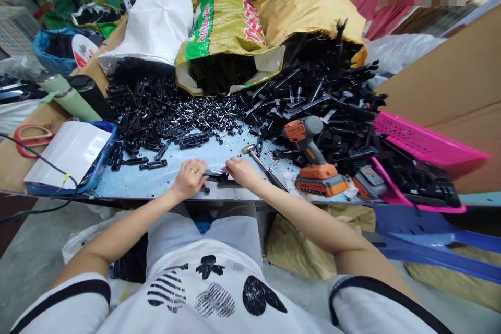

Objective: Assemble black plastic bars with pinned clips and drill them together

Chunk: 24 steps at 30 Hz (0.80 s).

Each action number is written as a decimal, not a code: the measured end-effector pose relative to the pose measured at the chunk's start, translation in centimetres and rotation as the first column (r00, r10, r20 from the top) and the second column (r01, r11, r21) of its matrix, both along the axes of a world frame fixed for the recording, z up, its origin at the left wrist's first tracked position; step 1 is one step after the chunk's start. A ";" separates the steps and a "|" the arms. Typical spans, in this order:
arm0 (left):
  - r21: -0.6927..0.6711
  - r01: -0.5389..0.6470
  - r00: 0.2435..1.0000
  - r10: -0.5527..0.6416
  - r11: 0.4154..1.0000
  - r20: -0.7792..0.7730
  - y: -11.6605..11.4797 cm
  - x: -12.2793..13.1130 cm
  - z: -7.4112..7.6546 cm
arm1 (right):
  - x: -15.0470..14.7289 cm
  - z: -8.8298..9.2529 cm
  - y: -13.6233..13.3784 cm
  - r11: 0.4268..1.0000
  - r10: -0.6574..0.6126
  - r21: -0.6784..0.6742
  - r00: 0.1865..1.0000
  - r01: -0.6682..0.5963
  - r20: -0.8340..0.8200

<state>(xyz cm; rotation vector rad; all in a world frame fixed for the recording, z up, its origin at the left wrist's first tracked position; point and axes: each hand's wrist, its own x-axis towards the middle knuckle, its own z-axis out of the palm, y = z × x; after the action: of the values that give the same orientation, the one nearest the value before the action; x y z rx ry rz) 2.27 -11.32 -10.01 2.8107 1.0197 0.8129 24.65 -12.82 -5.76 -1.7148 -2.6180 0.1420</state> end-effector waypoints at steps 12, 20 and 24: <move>-0.256 0.084 0.951 -0.154 0.963 -0.268 1.2 5.2 -1.4 | 5.4 -7.7 -1.6 0.937 0.330 0.200 0.914 -0.287 -0.234; -0.096 0.080 0.970 -0.100 0.992 -0.223 1.1 5.7 -1.8 | 6.9 -5.4 -0.9 0.938 0.347 0.058 0.917 -0.343 -0.197; -0.048 0.008 0.999 -0.010 0.999 -0.039 -0.4 3.2 -2.6 | 4.5 -3.6 -1.8 0.973 0.203 0.144 0.967 -0.181 -0.155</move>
<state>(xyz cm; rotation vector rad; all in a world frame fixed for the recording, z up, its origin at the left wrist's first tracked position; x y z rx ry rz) 5.49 -11.70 -12.59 2.7995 1.0163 0.7253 29.15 -14.64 -9.37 -1.3446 -2.5999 0.1108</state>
